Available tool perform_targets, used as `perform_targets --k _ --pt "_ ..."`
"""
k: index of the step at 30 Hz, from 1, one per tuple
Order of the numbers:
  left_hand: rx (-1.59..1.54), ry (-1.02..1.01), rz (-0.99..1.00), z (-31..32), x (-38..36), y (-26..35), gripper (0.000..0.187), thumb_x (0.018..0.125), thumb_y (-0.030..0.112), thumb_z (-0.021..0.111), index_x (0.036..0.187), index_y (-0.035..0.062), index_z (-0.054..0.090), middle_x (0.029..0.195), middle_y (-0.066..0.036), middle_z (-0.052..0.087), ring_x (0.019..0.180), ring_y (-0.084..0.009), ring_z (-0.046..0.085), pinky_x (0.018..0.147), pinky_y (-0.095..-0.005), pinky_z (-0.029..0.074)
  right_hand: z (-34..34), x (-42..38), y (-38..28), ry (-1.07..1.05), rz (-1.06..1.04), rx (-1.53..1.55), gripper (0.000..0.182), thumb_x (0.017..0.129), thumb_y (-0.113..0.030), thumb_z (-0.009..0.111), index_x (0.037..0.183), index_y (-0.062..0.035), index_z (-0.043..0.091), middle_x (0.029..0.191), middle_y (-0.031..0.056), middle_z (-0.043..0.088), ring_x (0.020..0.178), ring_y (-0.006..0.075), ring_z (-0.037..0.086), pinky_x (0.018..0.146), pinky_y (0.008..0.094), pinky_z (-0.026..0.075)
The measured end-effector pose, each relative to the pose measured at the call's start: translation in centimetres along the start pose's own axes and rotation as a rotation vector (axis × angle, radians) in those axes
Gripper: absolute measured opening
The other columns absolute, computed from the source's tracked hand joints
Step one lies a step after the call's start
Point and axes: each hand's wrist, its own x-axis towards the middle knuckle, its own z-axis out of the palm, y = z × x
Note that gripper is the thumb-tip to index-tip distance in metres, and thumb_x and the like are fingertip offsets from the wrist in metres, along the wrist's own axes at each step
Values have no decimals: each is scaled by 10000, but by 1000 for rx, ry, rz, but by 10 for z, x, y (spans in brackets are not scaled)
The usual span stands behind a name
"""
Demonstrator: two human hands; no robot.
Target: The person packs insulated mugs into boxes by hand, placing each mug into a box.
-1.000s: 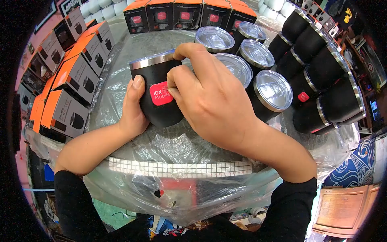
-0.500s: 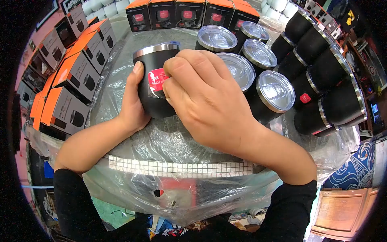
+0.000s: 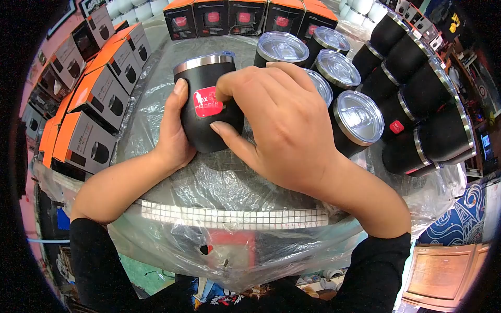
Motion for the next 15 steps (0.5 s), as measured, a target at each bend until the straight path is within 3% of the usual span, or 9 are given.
perform_targets --k 5,7,14,15 --pt "18 -17 8 2 -2 0 759 1091 672 392 1466 23 515 1320 -177 692 1167 -247 730 1038 -407 591 -2 3 -3 -10 54 -28 340 753 -64 896 1030 -51 699 1018 84 726 928 318 705 972 457 531" --pt "-95 0 28 6 -2 0 559 1123 499 487 1381 11 580 1198 -121 715 1041 -162 723 925 -317 593 -1 2 -2 -10 40 -34 287 762 -58 880 993 -66 709 1012 75 719 939 311 703 989 454 527" --pt "-163 -3 -15 2 3 2 595 1121 523 489 1388 -2 572 1186 -135 723 1026 -193 747 929 -336 609 -14 15 0 -106 -107 -76 167 789 -96 811 914 -93 701 1056 52 690 1052 287 663 1033 446 485" --pt "-118 -15 -16 -1 4 -1 650 1114 583 446 1434 25 541 1249 -144 710 1099 -213 736 988 -368 593 -18 17 0 -99 -105 -87 167 789 -96 811 914 -93 701 1056 52 690 1052 287 663 1033 446 485"
